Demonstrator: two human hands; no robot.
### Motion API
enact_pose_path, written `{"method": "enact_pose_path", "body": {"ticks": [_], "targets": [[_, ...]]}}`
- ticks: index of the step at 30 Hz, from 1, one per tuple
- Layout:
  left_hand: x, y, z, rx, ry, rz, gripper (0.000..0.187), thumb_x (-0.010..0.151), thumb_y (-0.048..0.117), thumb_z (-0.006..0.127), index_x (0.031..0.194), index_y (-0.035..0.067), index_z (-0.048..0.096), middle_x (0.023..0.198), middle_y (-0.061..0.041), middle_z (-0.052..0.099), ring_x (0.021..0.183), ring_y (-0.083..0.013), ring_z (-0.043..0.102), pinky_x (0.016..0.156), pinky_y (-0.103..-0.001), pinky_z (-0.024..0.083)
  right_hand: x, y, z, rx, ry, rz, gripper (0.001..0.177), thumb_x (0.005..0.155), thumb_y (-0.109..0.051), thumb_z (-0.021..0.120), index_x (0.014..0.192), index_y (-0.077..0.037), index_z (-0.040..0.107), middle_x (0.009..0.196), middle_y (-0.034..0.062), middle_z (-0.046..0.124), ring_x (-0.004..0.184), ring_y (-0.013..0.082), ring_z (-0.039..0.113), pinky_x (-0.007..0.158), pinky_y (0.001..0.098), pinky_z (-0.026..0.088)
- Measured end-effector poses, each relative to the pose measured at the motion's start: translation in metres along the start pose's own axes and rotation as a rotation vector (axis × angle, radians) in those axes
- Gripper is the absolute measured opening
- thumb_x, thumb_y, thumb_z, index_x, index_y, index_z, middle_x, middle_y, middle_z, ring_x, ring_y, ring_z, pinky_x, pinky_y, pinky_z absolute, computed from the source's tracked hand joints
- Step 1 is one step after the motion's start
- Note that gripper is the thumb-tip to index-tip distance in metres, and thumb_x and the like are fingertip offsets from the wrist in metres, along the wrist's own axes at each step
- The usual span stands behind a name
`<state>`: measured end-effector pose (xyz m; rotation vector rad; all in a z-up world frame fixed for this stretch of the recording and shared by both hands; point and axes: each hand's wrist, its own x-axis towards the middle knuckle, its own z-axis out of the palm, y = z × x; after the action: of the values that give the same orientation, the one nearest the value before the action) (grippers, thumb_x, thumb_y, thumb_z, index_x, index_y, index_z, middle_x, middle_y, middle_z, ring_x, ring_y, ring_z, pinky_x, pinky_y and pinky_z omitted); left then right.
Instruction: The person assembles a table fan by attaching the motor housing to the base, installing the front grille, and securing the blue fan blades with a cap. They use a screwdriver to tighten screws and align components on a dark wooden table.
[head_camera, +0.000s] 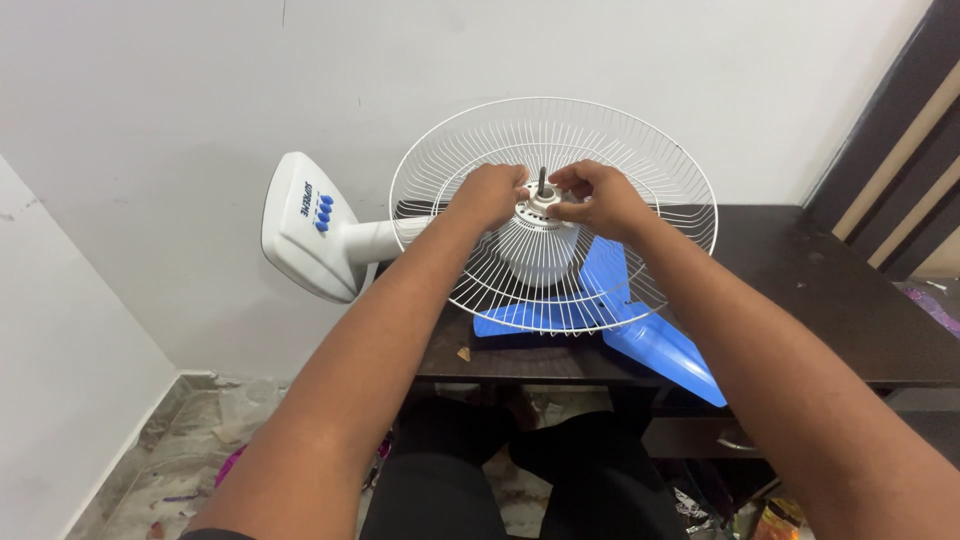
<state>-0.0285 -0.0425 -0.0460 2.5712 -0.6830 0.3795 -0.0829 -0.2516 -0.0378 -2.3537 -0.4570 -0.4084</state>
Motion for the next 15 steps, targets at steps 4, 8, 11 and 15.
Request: {"method": "enact_pose_path", "body": {"ticks": [4, 8, 11, 15], "targets": [[0.004, -0.007, 0.004, 0.004, -0.021, 0.082, 0.039, 0.097, 0.031, 0.062, 0.131, 0.011, 0.064, 0.121, -0.015, 0.072, 0.115, -0.0341, 0.067, 0.101, -0.046, 0.051, -0.003, -0.006, 0.004, -0.106, 0.054, -0.094, 0.058, 0.077, -0.028, 0.090, 0.127, -0.007, 0.071, 0.104, 0.0081, 0.068, 0.094, 0.0193, 0.066, 0.087, 0.0335, 0.055], [0.012, -0.013, 0.015, 0.062, -0.060, 0.145, 0.066, 0.089, 0.036, 0.067, 0.147, 0.009, 0.049, 0.136, -0.016, 0.062, 0.124, -0.0349, 0.058, 0.111, -0.045, 0.040, -0.005, -0.014, 0.012, -0.103, 0.131, -0.027, 0.064, 0.073, -0.030, 0.093, 0.127, -0.006, 0.070, 0.093, 0.0077, 0.068, 0.081, 0.0162, 0.065, 0.074, 0.0316, 0.055], [0.014, -0.018, 0.014, 0.067, -0.057, 0.223, 0.069, 0.087, 0.037, 0.069, 0.148, 0.009, 0.050, 0.146, -0.018, 0.054, 0.134, -0.0344, 0.052, 0.115, -0.043, 0.036, -0.005, -0.017, 0.019, -0.084, 0.171, 0.068, 0.066, 0.070, -0.030, 0.095, 0.126, -0.006, 0.069, 0.086, 0.0071, 0.069, 0.075, 0.0142, 0.066, 0.069, 0.0305, 0.055], [0.011, -0.023, 0.009, -0.062, -0.142, 0.207, 0.071, 0.080, 0.045, 0.073, 0.142, 0.013, 0.059, 0.152, -0.016, 0.049, 0.136, -0.0313, 0.052, 0.114, -0.040, 0.040, -0.006, -0.007, 0.019, -0.136, 0.186, -0.029, 0.045, 0.077, -0.027, 0.093, 0.115, -0.006, 0.078, 0.088, 0.0073, 0.068, 0.076, 0.0144, 0.065, 0.069, 0.0301, 0.055]]}}
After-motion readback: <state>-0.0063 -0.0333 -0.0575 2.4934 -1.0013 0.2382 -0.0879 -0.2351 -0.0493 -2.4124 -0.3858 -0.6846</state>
